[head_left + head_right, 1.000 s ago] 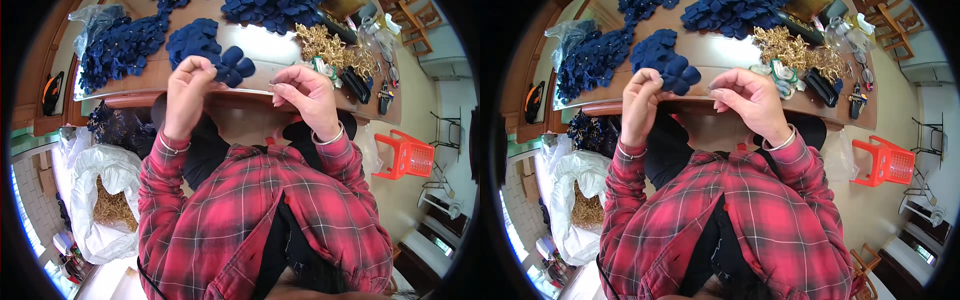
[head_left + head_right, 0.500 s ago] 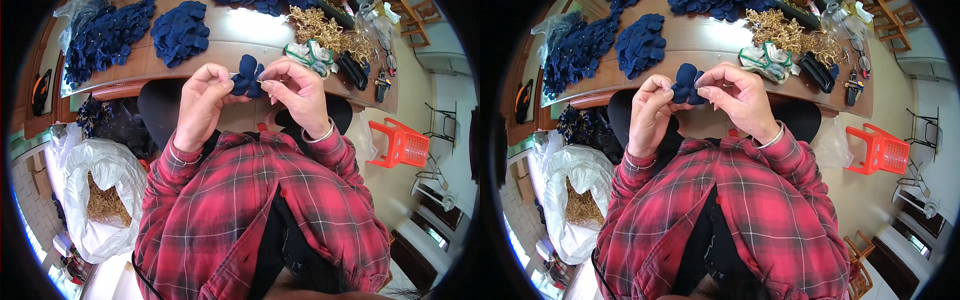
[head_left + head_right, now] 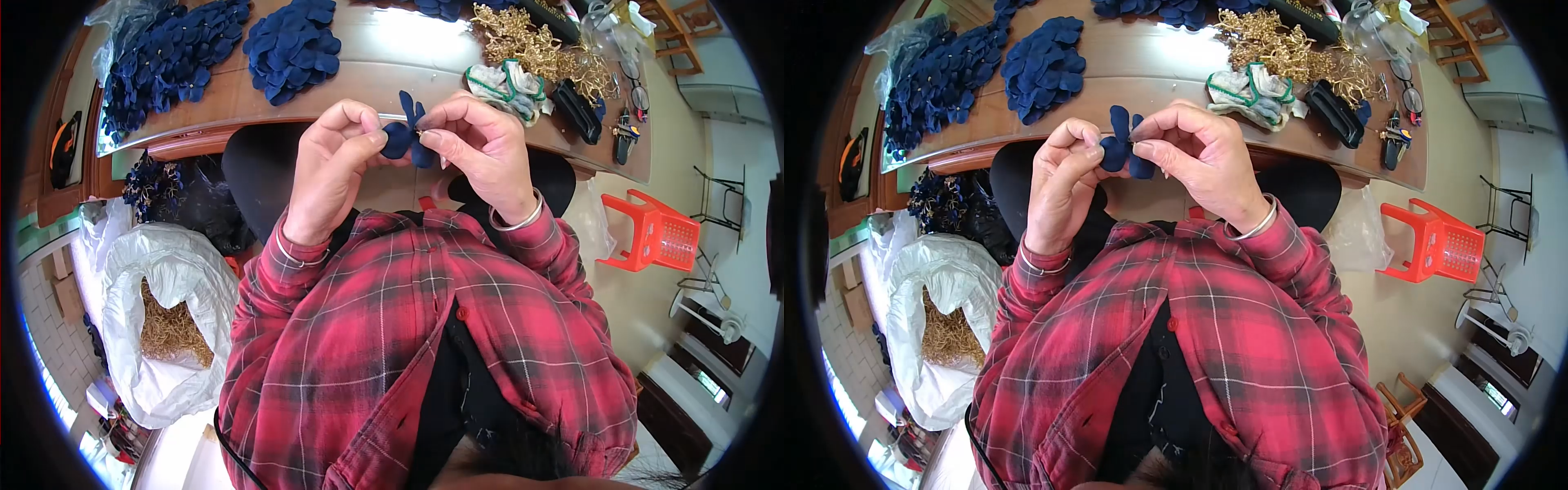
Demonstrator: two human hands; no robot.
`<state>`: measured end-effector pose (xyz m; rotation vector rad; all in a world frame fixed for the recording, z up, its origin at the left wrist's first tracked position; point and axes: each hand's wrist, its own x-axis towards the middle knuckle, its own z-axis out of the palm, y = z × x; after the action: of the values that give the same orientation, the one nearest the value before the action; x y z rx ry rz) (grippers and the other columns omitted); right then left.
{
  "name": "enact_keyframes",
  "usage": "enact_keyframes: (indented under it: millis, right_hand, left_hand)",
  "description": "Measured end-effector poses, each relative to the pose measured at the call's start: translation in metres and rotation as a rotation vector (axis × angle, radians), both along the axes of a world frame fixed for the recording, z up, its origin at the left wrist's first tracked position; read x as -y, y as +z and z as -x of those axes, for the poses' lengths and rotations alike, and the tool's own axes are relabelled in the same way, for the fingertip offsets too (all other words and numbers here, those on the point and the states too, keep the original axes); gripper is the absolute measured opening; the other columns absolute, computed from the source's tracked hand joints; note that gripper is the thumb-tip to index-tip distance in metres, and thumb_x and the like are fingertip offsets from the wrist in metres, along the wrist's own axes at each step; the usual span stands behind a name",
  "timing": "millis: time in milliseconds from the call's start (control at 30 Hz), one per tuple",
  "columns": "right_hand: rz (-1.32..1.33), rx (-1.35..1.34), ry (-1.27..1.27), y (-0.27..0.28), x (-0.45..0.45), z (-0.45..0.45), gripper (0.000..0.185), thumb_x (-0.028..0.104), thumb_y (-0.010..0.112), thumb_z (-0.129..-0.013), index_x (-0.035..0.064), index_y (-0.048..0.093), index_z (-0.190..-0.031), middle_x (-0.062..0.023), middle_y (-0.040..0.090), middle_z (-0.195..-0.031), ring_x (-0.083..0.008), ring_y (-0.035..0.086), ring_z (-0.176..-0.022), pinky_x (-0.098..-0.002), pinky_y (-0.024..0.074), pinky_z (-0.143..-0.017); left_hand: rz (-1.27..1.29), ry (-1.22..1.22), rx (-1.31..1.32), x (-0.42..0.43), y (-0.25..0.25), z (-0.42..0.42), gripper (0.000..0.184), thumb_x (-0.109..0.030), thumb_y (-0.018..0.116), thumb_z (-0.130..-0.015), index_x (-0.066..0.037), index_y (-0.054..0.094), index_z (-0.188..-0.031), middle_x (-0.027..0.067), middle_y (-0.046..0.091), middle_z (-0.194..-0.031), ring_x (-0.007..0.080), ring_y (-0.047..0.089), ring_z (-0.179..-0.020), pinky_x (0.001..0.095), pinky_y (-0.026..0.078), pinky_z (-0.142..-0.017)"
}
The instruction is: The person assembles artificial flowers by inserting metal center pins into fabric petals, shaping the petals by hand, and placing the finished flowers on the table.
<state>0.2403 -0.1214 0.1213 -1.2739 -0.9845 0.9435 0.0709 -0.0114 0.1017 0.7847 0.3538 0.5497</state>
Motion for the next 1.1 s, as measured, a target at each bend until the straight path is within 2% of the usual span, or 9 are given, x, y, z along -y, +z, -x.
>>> enact_keyframes:
  millis: [167,333,533,700,833,1000,1100]
  right_hand:
    - [-0.022,0.068,-0.010,-0.003,-0.001,0.000,0.010,-0.004,0.068,-0.088,-0.0029,0.068,-0.098,-0.0054,0.064,-0.095,-0.0095,0.056,-0.069,-0.0189,0.0464,-0.064]
    - [0.042,0.071,-0.003,-0.004,0.001,0.001,0.009,-0.003,0.067,-0.089,-0.0031,0.069,-0.097,-0.0052,0.064,-0.097,-0.0104,0.058,-0.071,-0.0198,0.0486,-0.067]
    - [0.027,0.118,0.043,-0.011,0.003,-0.002,0.012,-0.003,0.067,-0.089,-0.0036,0.068,-0.100,-0.0060,0.064,-0.098,-0.0108,0.059,-0.074,-0.0205,0.0519,-0.064]
    - [0.160,0.059,0.048,-0.001,0.003,0.001,0.016,-0.003,0.067,-0.088,-0.0038,0.067,-0.104,-0.0060,0.064,-0.100,-0.0105,0.060,-0.077,-0.0218,0.0546,-0.066]
    - [0.009,0.021,-0.076,0.003,-0.004,0.009,0.019,-0.003,0.068,-0.088,-0.0037,0.065,-0.106,-0.0046,0.064,-0.098,-0.0099,0.060,-0.078,-0.0221,0.0553,-0.068]
    - [0.048,0.151,0.095,0.005,0.000,-0.003,0.016,-0.004,0.069,-0.086,-0.0037,0.066,-0.102,-0.0037,0.065,-0.094,-0.0101,0.059,-0.077,-0.0226,0.0526,-0.070]
    - [0.028,0.232,0.092,0.003,0.003,-0.004,0.017,-0.006,0.069,-0.082,-0.0019,0.068,-0.099,-0.0047,0.066,-0.094,-0.0120,0.059,-0.077,-0.0233,0.0489,-0.070]
  left_hand:
    - [-0.144,0.041,-0.063,0.000,-0.007,0.001,0.016,0.005,0.058,-0.091,-0.001,0.054,-0.105,0.0099,0.065,-0.099,0.0142,0.064,-0.083,0.0254,0.054,-0.080]
    - [-0.281,0.118,-0.133,0.014,0.012,-0.005,0.023,0.007,0.062,-0.088,0.001,0.056,-0.109,0.0095,0.065,-0.099,0.0109,0.062,-0.084,0.0212,0.051,-0.077]
    - [-0.322,0.132,-0.200,0.014,0.004,-0.005,0.026,0.007,0.065,-0.086,0.001,0.058,-0.110,0.0083,0.066,-0.099,0.0097,0.060,-0.082,0.0194,0.049,-0.074]
    - [-0.468,0.151,-0.297,0.017,0.005,-0.003,0.026,0.007,0.066,-0.084,0.001,0.061,-0.109,0.0065,0.066,-0.096,0.0102,0.059,-0.080,0.0194,0.047,-0.073]
    - [-0.611,0.179,-0.334,0.020,0.007,-0.003,0.026,0.007,0.067,-0.082,0.001,0.063,-0.107,0.0049,0.067,-0.092,0.0106,0.058,-0.078,0.0202,0.047,-0.071]
    - [-0.776,0.198,-0.313,0.019,0.005,-0.002,0.027,0.008,0.068,-0.080,0.001,0.064,-0.105,0.0047,0.067,-0.091,0.0116,0.058,-0.076,0.0210,0.046,-0.070]
    - [-0.851,0.202,-0.302,0.017,0.002,0.001,0.027,0.007,0.068,-0.083,0.001,0.063,-0.108,0.0050,0.068,-0.093,0.0099,0.057,-0.074,0.0198,0.045,-0.068]
